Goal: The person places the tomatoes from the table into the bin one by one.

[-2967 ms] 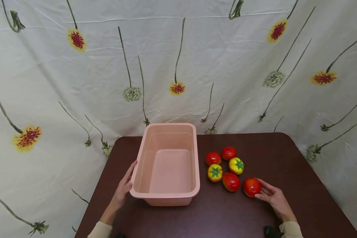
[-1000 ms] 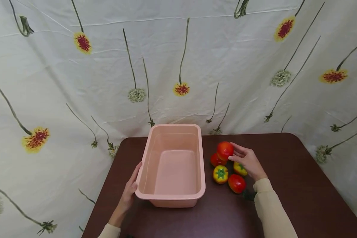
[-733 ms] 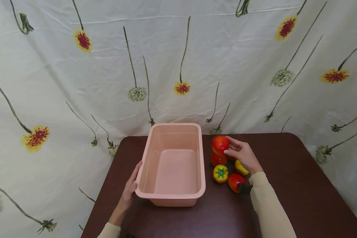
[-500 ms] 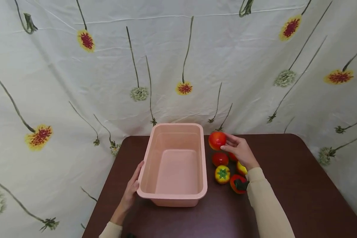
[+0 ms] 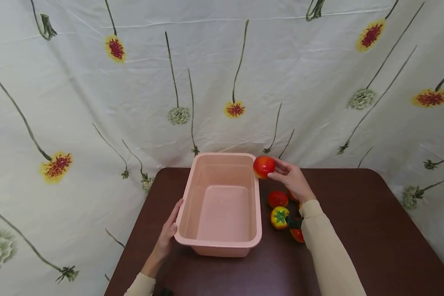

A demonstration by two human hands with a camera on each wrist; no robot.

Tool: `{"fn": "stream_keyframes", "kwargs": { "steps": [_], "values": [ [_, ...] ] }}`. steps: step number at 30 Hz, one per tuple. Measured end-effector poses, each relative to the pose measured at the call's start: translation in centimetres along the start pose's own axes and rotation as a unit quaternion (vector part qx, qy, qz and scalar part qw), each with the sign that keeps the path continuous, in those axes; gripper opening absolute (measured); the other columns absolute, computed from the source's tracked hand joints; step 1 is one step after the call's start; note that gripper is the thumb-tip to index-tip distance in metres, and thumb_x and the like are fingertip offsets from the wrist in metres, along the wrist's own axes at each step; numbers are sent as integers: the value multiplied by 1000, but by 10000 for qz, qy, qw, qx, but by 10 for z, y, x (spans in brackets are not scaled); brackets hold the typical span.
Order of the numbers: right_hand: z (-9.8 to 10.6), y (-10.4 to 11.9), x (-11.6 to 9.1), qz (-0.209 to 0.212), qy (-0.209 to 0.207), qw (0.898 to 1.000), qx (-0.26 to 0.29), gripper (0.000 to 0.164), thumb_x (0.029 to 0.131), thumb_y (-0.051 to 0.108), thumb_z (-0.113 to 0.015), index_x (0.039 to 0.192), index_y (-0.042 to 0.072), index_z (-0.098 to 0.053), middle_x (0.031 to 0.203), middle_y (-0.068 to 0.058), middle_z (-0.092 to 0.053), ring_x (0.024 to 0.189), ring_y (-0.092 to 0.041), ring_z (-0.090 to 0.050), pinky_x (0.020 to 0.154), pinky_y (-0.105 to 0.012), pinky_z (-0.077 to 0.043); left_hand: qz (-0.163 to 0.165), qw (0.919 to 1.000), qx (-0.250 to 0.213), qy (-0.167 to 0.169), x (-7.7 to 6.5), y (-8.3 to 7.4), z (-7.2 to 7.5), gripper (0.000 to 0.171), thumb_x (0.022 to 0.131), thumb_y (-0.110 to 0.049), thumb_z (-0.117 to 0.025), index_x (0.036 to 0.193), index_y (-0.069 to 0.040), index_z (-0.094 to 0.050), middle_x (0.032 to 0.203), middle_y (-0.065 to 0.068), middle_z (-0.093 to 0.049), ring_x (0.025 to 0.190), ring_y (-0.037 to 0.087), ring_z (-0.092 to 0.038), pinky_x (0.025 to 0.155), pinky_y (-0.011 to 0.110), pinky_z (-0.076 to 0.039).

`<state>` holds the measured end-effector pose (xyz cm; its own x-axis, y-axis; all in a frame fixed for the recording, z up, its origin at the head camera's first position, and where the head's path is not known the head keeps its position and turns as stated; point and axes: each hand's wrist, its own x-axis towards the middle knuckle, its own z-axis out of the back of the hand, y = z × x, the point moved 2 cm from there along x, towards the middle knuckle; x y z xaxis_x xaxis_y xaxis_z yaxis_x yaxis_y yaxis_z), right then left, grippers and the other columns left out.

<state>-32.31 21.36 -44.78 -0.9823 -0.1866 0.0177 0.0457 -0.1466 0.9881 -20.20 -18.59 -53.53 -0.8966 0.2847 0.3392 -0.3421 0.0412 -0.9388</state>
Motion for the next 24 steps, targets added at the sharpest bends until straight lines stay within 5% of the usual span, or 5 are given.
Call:
{"fn": "stream_keyframes", "kwargs": {
  "steps": [7, 16, 24],
  "values": [
    [-17, 10, 11, 260, 178, 9993, 196, 70, 87, 19, -71, 148, 5, -39, 148, -23, -44, 111, 3, -61, 92, -19, -50, -19, 9999, -142, 21, -1, 3, -2, 65, 95, -26, -36, 157, -18, -19, 161, 15, -21, 135, 25, -41, 102, 24, -40],
    [-35, 10, 21, 190, 306, 9993, 125, 71, 87, 17, -72, 149, 7, -38, 148, -18, -46, 135, -33, -47, 98, -31, -46, -11, 9997, -228, 69, -1, 4, -2, 64, 95, -25, -36, 157, -17, -19, 160, 17, -22, 135, 27, -42, 103, 23, -39],
    [-47, 13, 28, 201, 371, 9991, 62, 72, 86, 19, -73, 149, 10, -39, 148, -16, -47, 136, -32, -46, 98, -33, -47, -94, 9998, -187, 60, -2, 1, 2, 63, 96, -24, -34, 157, -16, -18, 161, 16, -20, 137, 25, -39, 104, 21, -37]
  ]
}}
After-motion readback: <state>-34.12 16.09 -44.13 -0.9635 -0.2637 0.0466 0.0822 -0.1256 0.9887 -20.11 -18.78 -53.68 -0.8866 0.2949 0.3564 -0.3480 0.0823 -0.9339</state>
